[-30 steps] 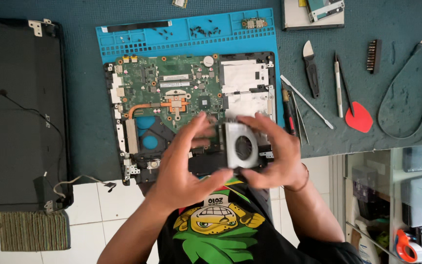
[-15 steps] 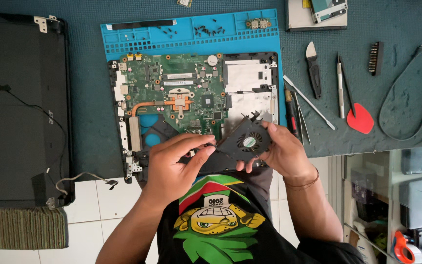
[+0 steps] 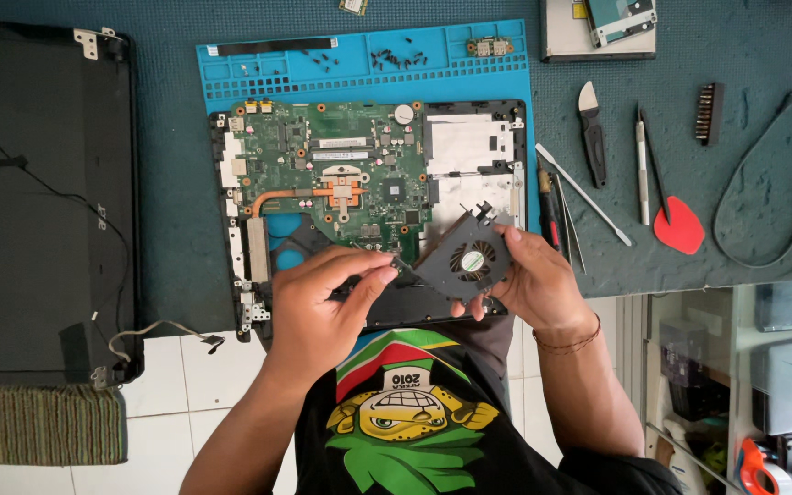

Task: The person removes the cooling fan from a disassembled laptop motherboard, then uses tweezers to adjust a small component on the board. The person then reattaches the cooling fan to the motherboard.

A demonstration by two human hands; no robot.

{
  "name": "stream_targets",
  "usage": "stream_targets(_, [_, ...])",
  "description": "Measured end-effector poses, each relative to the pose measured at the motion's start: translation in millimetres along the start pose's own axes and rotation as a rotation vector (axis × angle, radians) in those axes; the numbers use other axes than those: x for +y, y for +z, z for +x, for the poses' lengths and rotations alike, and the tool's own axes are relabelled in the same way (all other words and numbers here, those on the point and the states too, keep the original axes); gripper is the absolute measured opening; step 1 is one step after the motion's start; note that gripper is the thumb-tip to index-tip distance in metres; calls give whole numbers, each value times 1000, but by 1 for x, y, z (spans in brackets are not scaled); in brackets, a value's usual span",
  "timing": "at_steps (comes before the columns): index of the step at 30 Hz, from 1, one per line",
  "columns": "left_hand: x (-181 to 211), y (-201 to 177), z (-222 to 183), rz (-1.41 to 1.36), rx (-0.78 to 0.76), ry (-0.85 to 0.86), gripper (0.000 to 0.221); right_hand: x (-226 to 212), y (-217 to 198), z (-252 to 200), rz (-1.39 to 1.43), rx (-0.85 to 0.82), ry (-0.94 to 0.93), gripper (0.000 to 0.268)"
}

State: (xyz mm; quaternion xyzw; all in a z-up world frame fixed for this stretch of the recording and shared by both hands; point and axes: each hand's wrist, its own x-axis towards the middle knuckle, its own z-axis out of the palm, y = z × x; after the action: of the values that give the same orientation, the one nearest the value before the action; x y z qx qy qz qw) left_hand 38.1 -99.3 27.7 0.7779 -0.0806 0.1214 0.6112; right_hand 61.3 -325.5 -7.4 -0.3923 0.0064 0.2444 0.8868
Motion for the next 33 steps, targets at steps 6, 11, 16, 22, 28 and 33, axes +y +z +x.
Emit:
stream_targets(6, [1,5,-1,2,2,56,6,9,-16,-4,24,19,20,43])
stream_targets(11, [2,5,0,-3,-26,57,6,5,-19,-3,-5,-11,-2,44])
stream_targets(16, [0,2,0,-13,-45,58,6,-10,-9,0,-132,-163,-73,57])
stream_targets(22, [-1,3,-3,-79,-170,71,9,-34,0,-2,-568,-412,-97,90])
stream_targets(28, [-5,3,-4,-46,-257,111,16,-43,15,-7,-1105,-430,-316,81])
stream_targets(33, [3,-2,-2,-49,-257,-5,25,-42,22,-8,-1324,-349,-474,75])
